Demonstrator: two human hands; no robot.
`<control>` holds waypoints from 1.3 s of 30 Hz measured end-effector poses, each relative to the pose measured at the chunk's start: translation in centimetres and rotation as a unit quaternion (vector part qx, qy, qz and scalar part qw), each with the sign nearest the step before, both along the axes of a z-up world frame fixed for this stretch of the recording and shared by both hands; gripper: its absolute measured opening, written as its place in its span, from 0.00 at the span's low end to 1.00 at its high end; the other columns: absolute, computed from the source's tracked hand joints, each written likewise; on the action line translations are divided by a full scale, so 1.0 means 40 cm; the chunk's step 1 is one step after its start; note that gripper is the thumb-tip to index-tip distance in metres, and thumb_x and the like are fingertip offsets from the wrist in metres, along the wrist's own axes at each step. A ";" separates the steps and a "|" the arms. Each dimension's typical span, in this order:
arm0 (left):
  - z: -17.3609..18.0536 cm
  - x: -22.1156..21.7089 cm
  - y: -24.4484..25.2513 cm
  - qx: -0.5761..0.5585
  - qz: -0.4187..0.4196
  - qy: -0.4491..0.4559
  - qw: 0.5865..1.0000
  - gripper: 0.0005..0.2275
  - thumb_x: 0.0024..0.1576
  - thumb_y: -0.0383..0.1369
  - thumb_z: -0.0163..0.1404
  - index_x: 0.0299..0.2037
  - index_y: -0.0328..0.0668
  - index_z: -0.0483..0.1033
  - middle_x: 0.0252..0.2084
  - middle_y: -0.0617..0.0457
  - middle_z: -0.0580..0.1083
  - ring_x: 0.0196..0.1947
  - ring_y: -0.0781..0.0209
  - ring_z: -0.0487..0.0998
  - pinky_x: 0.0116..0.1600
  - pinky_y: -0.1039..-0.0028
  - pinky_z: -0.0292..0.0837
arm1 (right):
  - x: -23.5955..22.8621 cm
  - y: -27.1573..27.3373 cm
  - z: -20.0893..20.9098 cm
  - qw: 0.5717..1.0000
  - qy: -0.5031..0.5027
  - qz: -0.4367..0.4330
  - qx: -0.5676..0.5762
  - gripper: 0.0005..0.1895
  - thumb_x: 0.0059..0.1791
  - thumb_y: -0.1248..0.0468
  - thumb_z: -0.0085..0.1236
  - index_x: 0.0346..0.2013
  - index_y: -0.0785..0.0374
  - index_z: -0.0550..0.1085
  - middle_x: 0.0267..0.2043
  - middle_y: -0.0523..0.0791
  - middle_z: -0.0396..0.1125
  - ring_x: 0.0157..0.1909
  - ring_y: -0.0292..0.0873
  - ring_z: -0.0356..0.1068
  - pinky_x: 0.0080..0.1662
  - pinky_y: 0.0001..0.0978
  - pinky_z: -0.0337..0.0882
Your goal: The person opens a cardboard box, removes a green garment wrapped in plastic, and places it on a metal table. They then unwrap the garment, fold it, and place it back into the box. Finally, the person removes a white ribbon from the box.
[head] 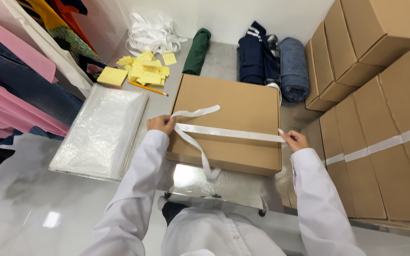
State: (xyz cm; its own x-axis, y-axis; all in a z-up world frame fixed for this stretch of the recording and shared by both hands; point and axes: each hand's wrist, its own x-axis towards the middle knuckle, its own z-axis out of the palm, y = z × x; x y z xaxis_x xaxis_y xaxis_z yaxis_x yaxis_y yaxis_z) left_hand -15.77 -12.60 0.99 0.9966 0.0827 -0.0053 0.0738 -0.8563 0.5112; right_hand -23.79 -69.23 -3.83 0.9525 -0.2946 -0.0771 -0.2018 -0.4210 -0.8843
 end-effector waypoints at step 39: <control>-0.327 -0.652 -0.271 -0.531 0.172 0.311 0.769 0.30 0.61 0.55 0.48 0.65 0.40 0.68 0.54 0.37 0.72 0.38 0.48 0.76 0.39 0.65 0.83 | -0.582 0.580 -0.203 0.955 0.102 -0.109 0.258 0.14 0.47 0.63 0.66 0.46 0.62 0.79 0.27 0.53 0.71 0.17 0.37 0.57 0.17 0.27 0.62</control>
